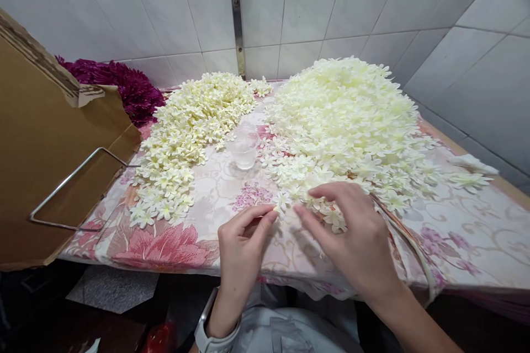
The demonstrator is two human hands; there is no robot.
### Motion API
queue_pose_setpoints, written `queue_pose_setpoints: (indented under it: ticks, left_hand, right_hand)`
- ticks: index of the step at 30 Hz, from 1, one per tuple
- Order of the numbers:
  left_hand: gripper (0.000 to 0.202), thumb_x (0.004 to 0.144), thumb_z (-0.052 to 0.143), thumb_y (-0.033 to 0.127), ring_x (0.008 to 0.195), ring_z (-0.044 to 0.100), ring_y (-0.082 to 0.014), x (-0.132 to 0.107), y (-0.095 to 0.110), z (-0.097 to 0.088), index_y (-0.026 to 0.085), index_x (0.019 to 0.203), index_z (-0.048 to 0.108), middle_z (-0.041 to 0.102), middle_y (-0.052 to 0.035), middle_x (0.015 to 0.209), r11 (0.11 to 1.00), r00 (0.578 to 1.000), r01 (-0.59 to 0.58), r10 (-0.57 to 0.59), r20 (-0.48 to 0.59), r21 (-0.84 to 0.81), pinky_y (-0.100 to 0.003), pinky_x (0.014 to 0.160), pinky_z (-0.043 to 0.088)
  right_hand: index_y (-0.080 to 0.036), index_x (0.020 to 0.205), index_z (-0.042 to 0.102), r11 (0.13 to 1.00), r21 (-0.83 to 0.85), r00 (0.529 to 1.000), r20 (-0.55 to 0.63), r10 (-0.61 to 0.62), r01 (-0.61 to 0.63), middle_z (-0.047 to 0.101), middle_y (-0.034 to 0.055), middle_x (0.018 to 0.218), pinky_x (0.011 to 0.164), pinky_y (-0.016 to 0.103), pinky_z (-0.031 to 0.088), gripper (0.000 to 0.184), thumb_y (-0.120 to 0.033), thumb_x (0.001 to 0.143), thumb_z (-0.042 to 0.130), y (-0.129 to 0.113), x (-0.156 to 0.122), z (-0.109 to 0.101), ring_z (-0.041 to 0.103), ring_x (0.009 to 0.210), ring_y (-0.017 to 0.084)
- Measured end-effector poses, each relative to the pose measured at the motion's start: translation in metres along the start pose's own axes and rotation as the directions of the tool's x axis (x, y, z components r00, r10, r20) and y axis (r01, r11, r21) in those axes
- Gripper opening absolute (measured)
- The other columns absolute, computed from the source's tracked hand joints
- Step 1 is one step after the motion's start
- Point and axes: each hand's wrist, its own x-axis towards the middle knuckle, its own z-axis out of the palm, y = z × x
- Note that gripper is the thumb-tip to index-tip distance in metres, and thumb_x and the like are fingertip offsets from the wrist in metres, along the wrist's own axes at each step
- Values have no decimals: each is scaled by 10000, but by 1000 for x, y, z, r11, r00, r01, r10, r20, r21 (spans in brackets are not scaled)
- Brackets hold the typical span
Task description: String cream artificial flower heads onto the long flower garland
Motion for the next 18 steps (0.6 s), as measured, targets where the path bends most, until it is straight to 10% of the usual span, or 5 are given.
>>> queue_pose_setpoints:
  ticks: [3,18]
  left_hand:
    - [75,724,680,229,688,675,-161,-1,0,0,187,744,739,736,-19,745,1000,999,-24,23,26,13,-228,640,546]
    - [87,750,656,236,682,664,-138,-1,-3,-4,187,731,725,730,-2,725,998,999,-34,32,36,61,-195,625,518]
  right_hand:
    - [-201,818,578,987,160,978,204,-42,9,632,39,762,673,325,432,20,-204,800,583,-7,-1,5,559,757,195]
    - [-198,599,561,903,306,902,397,168,-303,595,4,642,589,275,419,191,-216,789,570,-6,2,-9,555,652,154]
